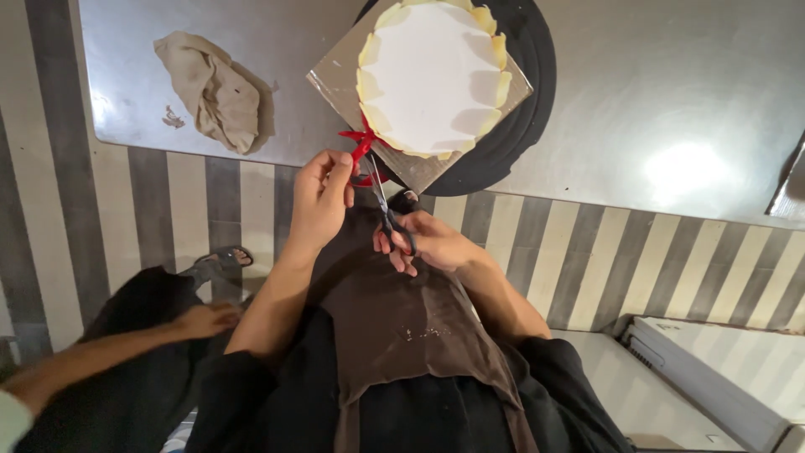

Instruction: The recorder ties a red ribbon around a decorated cake and secures it with a knot.

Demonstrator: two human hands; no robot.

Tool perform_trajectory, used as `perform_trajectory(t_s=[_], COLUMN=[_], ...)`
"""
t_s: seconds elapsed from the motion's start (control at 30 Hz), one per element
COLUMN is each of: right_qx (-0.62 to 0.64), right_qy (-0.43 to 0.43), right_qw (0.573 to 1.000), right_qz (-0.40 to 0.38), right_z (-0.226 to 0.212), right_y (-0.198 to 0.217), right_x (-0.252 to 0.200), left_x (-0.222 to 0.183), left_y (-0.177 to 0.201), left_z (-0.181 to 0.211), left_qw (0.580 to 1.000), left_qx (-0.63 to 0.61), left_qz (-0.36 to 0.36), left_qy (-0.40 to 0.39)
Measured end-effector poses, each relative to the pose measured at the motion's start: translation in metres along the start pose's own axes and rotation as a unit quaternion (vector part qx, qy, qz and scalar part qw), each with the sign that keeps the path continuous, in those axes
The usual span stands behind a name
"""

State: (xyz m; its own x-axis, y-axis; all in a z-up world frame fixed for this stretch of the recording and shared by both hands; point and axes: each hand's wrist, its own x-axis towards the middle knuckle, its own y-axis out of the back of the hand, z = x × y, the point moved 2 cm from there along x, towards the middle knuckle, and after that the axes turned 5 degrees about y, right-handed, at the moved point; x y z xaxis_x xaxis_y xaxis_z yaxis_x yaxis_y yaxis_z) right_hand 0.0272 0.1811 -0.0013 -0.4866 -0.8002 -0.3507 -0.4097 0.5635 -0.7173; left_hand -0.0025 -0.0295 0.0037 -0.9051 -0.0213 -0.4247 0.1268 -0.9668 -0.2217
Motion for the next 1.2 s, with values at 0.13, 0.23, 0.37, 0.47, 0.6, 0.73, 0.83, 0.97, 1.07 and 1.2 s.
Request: perform_trajectory(t_s=[0.13, 0.23, 0.37, 0.47, 0.6, 0.73, 0.83, 0.97, 1.07, 1.2], right_qx=[0.005, -0.008, -0.012, -0.02, -0.051, -0.048, 0.008, 0.017, -0.009, -0.106], right_qy=[-0.011, -0.007, 0.003, 0.006, -0.003, -0.003, -0.007, 0.001, 0.0, -0.017], right_qw=[1.0, 1.0, 1.0, 0.999, 0.996, 0.996, 0.998, 0.998, 0.998, 0.994], right_qz=[-0.02, -0.022, 0.005, 0.032, 0.068, 0.076, 0.065, 0.058, 0.061, 0.022], right_z=[-0.002, -0.004, -0.008, -0.01, -0.007, -0.007, -0.012, 0.004, 0.007, -0.027], right_y=[0.002, 0.002, -0.002, -0.006, -0.009, -0.011, -0.014, -0.001, -0.001, -0.027], right_x=[0.014, 0.021, 0.026, 0.027, 0.024, 0.022, 0.021, 0.019, 0.016, 0.002], left_x=[0.001, 0.0, -0.005, -0.008, -0.01, -0.012, -0.014, -0.018, -0.017, -0.014], left_y=[0.004, 0.005, 0.003, 0.002, 0.0, -0.002, -0.003, -0.006, -0.003, 0.004], left_z=[-0.003, 0.003, 0.009, 0.012, 0.01, 0.006, -0.002, -0.001, -0.017, -0.028], left_qw=[1.0, 0.999, 0.995, 0.991, 0.99, 0.99, 0.989, 0.989, 0.993, 0.993], left_qx=[0.004, 0.051, 0.099, 0.125, 0.135, 0.125, 0.139, 0.137, 0.102, 0.029], left_qz=[0.003, 0.012, 0.019, 0.021, 0.035, 0.03, 0.027, 0.026, 0.031, 0.08], left_qy=[0.006, 0.002, -0.008, -0.032, -0.038, -0.05, -0.035, -0.052, -0.043, -0.084])
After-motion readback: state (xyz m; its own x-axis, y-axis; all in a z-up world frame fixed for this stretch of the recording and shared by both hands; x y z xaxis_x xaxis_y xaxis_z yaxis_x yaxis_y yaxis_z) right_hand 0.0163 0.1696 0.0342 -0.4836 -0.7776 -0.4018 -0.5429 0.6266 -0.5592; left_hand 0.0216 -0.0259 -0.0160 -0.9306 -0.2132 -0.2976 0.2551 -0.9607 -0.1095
